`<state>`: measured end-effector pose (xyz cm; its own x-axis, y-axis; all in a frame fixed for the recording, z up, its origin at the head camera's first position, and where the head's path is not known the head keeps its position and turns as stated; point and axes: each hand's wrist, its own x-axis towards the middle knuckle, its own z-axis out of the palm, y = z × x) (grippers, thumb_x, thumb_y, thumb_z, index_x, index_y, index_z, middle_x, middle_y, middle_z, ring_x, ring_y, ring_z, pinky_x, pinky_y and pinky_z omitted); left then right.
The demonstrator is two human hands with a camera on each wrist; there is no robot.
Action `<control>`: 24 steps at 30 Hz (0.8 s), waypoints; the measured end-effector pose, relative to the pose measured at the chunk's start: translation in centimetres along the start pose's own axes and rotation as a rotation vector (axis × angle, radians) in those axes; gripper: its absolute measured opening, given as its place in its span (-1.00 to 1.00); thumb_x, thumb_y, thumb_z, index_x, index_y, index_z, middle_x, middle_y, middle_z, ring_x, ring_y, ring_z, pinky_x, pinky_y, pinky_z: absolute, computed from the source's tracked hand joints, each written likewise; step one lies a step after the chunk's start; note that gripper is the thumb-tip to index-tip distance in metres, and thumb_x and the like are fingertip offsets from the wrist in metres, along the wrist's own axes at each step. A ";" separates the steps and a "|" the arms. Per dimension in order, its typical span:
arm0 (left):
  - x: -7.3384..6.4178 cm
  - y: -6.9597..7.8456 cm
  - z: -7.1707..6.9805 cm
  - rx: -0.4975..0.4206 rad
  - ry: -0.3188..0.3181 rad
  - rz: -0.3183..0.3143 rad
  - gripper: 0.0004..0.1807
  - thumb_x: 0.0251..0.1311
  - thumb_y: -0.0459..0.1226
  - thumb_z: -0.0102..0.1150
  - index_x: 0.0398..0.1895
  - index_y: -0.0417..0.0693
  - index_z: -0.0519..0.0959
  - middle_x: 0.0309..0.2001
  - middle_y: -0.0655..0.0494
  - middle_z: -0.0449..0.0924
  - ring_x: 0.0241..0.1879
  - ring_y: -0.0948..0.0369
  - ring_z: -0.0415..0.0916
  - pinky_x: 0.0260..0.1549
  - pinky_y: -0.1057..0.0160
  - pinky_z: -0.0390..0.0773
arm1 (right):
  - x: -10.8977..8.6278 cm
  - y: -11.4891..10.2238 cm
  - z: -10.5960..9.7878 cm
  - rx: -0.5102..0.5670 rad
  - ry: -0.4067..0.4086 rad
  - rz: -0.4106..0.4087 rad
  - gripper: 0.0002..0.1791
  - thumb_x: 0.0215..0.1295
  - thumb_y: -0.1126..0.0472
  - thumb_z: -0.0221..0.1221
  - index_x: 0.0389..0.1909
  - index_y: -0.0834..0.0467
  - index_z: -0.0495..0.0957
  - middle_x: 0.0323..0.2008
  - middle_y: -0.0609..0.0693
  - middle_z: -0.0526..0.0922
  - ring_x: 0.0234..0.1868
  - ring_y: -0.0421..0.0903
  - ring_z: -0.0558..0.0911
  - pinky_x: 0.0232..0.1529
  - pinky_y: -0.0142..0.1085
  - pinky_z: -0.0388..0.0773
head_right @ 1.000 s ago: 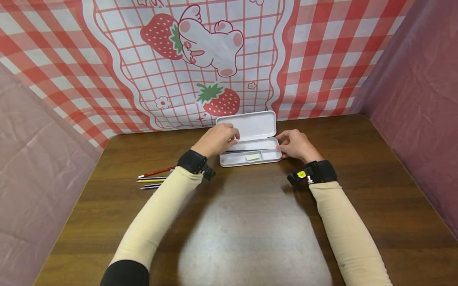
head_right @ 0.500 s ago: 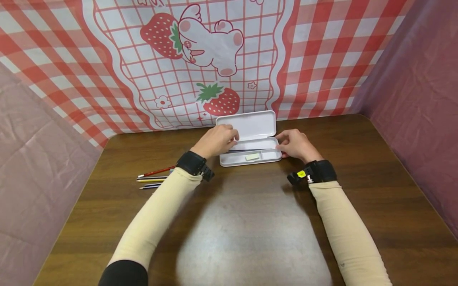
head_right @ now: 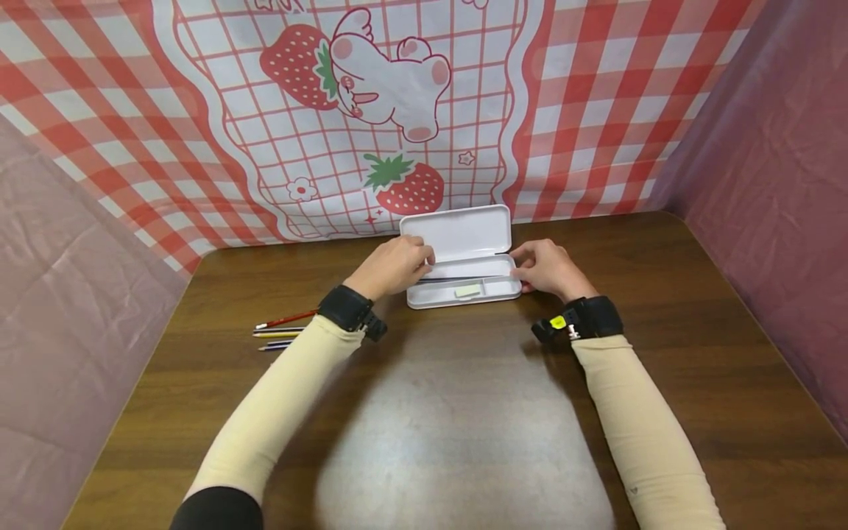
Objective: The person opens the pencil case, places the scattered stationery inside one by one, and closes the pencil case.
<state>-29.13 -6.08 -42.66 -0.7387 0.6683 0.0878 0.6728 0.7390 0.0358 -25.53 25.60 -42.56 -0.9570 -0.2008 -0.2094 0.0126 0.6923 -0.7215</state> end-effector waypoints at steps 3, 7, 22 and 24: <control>0.5 -1.4 2.2 0.023 0.036 0.016 -0.80 0.56 -0.17 0.32 0.09 0.03 0.81 -0.03 0.05 0.80 0.00 0.08 0.78 0.03 -0.15 0.77 | 0.0 0.1 0.0 0.000 -0.002 0.001 -0.50 0.57 0.32 0.35 0.43 0.41 0.57 -0.09 0.31 0.74 -0.33 -0.13 0.72 -0.32 -0.42 0.76; -0.9 -0.6 0.3 -0.002 0.018 0.023 -0.79 0.60 -0.20 0.28 0.09 -0.02 0.81 -0.01 0.01 0.81 0.04 0.03 0.79 0.07 -0.06 0.80 | 0.0 0.1 0.0 0.002 -0.003 0.004 -0.51 0.57 0.33 0.34 0.43 0.41 0.58 -0.10 0.30 0.74 -0.33 -0.12 0.73 -0.32 -0.41 0.76; -2.7 -3.6 2.2 -0.012 0.057 0.026 -0.80 0.58 -0.15 0.28 0.04 0.01 0.81 -0.04 0.06 0.80 0.00 0.08 0.77 -0.02 -0.04 0.79 | -0.1 0.1 0.0 0.001 -0.004 -0.010 -0.50 0.57 0.32 0.35 0.43 0.41 0.57 -0.07 0.34 0.75 -0.32 -0.11 0.73 -0.31 -0.42 0.76; -2.8 -4.3 3.0 0.001 0.061 0.019 -0.82 0.56 -0.15 0.31 0.02 0.02 0.81 -0.05 0.05 0.79 -0.02 0.06 0.76 -0.07 -0.11 0.76 | -0.1 0.1 0.0 -0.001 -0.006 -0.011 -0.49 0.57 0.32 0.34 0.43 0.42 0.57 -0.07 0.34 0.75 -0.32 -0.11 0.73 -0.31 -0.42 0.76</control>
<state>-30.05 -10.85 -46.02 -0.7221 0.6757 0.1486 0.6865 0.7264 0.0330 -25.44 25.73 -42.60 -0.9554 -0.2120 -0.2055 0.0023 0.6907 -0.7231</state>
